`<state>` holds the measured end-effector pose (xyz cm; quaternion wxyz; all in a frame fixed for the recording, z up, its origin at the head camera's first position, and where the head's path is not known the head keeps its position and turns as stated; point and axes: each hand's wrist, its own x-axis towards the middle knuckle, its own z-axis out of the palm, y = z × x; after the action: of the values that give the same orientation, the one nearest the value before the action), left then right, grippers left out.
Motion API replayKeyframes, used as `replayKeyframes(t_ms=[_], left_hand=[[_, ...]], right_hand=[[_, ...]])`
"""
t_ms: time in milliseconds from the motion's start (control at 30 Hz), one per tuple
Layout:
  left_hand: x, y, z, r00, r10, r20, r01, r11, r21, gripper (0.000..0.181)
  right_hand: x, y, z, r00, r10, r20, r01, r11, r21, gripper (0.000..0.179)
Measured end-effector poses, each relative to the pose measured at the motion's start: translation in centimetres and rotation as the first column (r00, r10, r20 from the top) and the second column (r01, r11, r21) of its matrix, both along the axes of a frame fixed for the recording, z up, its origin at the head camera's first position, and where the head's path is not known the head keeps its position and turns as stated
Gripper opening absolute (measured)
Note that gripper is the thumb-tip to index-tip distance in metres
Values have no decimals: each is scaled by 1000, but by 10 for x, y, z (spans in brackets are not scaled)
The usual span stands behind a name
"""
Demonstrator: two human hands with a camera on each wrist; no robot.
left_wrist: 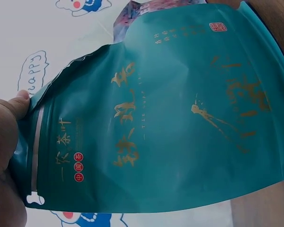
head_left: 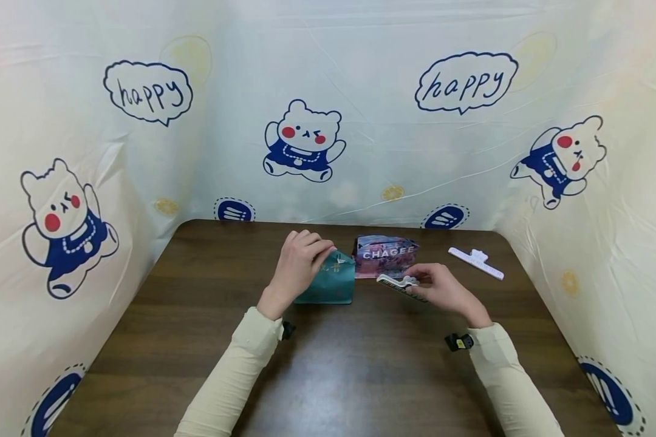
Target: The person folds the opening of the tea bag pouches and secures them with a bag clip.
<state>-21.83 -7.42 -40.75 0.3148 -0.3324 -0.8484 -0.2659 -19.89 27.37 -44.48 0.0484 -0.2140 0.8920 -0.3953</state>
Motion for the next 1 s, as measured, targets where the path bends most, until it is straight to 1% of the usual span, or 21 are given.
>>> replayKeyframes(t_ms=[100, 233, 333, 433, 567, 700, 833, 1000], left_hand=[[1, 0, -1, 1000, 2, 1, -2, 1000, -1, 14], [0, 0, -3, 1000, 5, -6, -5, 1000, 6, 14], [0, 1, -3, 1000, 2, -16, -2, 1000, 9, 13], [0, 1, -3, 1000, -1, -23, 2, 1000, 4, 13], [1, 0, -3, 1000, -5, -22, 5, 1000, 3, 12], [1, 0, -4, 1000, -3, -17, 3, 1000, 6, 13], [0, 0, -4, 1000, -4, -21, 4, 1000, 6, 13], [0, 0, -4, 1000, -11, -26, 12, 1000, 9, 13]], right_hand=[[0, -8, -4, 999, 31, 10, -31, 999, -27, 24], [-2, -17, -10, 998, 54, -17, -55, 994, -89, 25], [-3, -24, -12, 998, 51, -36, -55, 987, -151, 26], [-3, -30, -13, 998, 37, -53, -46, 980, -192, 28], [-4, -36, -13, 997, 12, -74, -26, 979, -204, 32], [-5, -43, -9, 996, -11, -85, -8, 977, -213, 32], [-6, -49, -7, 994, -10, -113, -18, 969, -247, 31], [-9, -56, -7, 982, -12, -187, -42, 959, -282, 32]])
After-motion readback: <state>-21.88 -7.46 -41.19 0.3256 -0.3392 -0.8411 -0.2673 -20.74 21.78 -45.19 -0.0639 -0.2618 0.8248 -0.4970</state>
